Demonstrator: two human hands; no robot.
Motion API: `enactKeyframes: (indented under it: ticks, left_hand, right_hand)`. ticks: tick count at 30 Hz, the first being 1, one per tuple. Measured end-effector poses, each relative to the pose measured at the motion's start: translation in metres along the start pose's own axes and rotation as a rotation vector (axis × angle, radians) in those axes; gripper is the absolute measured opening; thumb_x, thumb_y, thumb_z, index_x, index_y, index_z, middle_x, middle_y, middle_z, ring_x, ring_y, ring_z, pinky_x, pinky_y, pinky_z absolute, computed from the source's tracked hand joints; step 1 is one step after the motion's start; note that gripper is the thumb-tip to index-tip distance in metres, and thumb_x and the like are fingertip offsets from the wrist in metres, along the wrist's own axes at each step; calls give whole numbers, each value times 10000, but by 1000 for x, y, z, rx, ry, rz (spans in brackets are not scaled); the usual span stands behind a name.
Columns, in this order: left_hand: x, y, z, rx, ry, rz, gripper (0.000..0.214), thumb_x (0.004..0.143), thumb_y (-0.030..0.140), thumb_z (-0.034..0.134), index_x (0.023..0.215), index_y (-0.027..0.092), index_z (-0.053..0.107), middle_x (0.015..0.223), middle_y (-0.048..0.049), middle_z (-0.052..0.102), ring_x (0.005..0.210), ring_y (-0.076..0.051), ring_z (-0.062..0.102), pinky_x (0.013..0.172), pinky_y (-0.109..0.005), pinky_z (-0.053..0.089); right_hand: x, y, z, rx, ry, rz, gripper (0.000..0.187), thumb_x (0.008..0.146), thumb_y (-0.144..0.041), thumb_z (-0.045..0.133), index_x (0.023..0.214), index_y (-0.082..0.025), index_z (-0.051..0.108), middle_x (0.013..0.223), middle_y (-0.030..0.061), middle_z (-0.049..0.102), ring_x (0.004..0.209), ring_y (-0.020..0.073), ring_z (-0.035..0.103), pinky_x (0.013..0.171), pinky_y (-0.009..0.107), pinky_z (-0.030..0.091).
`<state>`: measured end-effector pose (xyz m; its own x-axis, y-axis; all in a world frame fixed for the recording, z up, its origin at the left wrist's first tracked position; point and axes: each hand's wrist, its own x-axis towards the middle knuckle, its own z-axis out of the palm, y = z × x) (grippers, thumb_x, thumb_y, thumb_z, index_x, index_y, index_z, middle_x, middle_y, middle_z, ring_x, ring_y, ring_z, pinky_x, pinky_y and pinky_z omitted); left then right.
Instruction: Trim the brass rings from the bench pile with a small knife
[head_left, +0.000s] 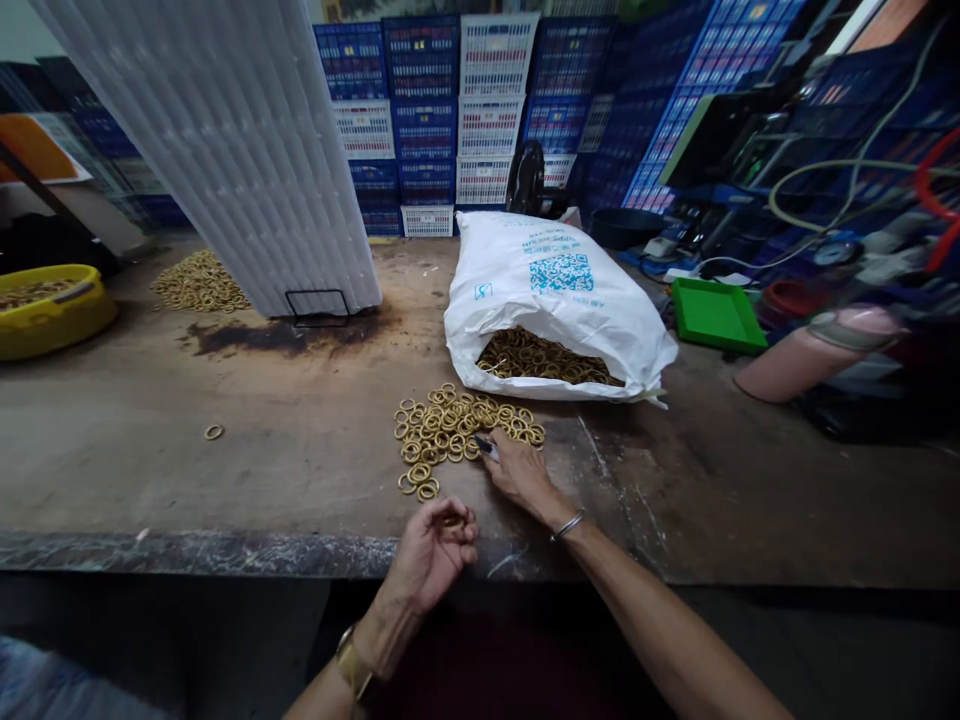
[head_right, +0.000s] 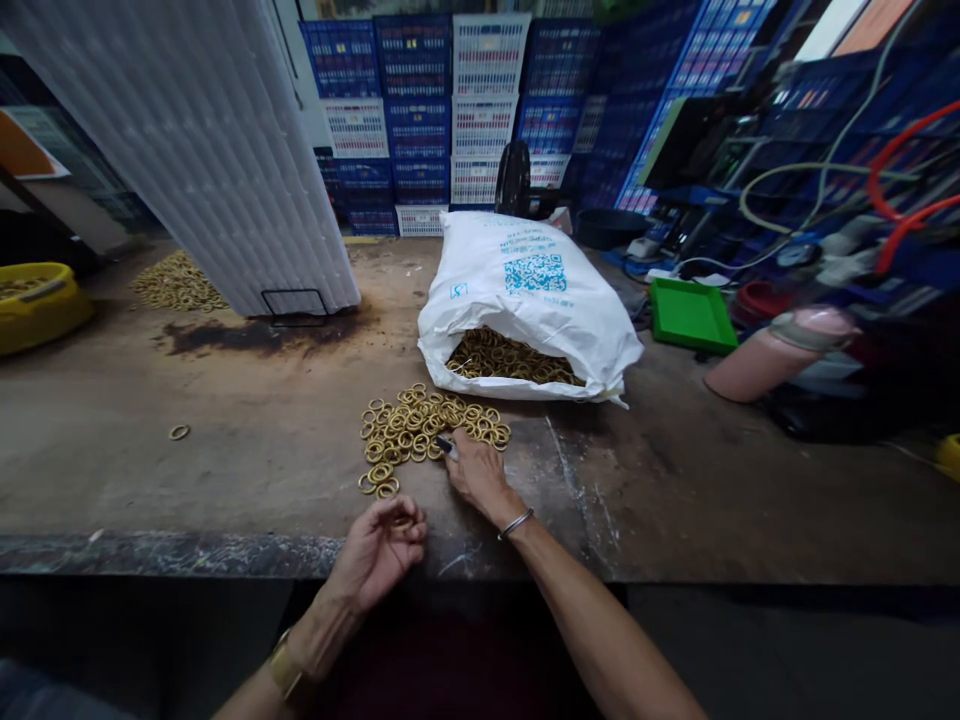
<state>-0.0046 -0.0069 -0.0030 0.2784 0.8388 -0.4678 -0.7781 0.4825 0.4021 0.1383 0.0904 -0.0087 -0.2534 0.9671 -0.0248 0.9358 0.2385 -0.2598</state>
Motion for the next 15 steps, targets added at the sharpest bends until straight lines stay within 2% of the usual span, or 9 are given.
enactKeyframes:
  ticks: [4, 10, 15]
  left_hand:
    - [5, -2, 0, 15, 34, -9, 227, 670, 267, 659, 573, 126, 510, 679, -26, 570, 593, -100, 553, 467, -197, 417]
    - [12, -3, 10, 219, 126, 78, 257, 629, 309, 709, 718, 136, 541, 620, 17, 550, 498, -76, 512, 406, -176, 369]
    - [18, -5, 14, 315, 128, 142, 322, 611, 364, 717, 751, 144, 526, 611, 33, 536, 475, -65, 484, 390, -167, 344]
  right_hand:
    - [-3, 8, 5, 57, 34, -24, 196, 816, -214, 415, 931, -191, 571, 761, 54, 645, 655, 161, 568, 568, 244, 293]
    - [-12, 19, 16, 306, 145, -132, 197, 821, -244, 406, 879, -184, 585, 722, 34, 619, 623, 143, 530, 585, 231, 326]
    - [-10, 17, 13, 212, 140, -2, 219, 843, -276, 406, 964, -190, 567, 774, 42, 638, 665, 159, 559, 589, 240, 321]
